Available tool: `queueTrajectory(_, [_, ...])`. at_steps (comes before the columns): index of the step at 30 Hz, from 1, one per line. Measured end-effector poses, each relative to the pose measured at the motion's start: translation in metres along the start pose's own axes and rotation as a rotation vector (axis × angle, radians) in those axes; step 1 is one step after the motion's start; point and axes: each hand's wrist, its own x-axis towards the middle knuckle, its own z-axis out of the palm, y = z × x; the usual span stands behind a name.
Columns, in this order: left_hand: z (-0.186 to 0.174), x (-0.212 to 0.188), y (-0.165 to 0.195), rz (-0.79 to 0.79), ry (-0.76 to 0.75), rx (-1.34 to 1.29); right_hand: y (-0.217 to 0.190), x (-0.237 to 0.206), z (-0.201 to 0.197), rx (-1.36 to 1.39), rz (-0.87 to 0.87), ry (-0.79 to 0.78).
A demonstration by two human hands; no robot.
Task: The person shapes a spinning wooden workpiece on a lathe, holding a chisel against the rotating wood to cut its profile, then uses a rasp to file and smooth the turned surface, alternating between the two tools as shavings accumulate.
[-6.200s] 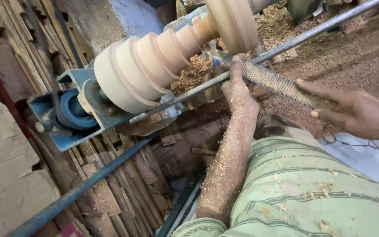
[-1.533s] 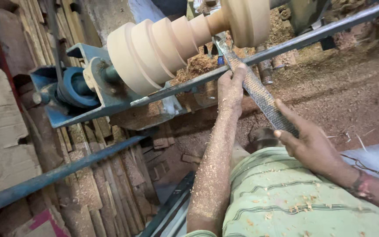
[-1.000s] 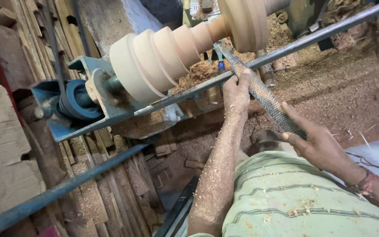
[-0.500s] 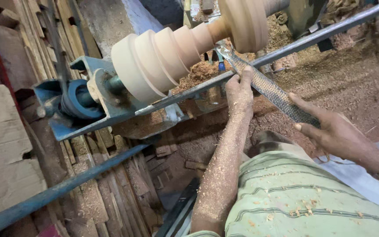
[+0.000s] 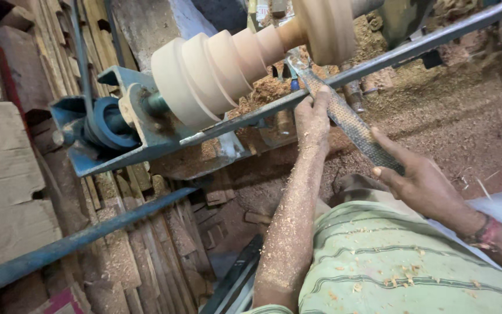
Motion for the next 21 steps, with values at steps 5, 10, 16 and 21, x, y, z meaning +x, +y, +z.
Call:
queueTrajectory(5, [-0.003,0.004,-0.001,-0.005,-0.053,-0.058,-0.014,-0.011,0.007,0.077,-0.027,0.026])
queueTrajectory(10, [-0.006,0.001,0.005,-0.022,-0.034,0.066,-0.012,-0.015,0.017,0.094,-0.053,0.043])
queueTrajectory(16, [-0.008,-0.003,0.011,0.000,-0.053,0.122,-0.004,-0.009,0.021,0.052,-0.007,0.029])
queueTrajectory(21, [-0.005,0.003,0.006,0.023,-0.054,0.114,-0.010,-0.006,0.013,0.038,0.012,0.005])
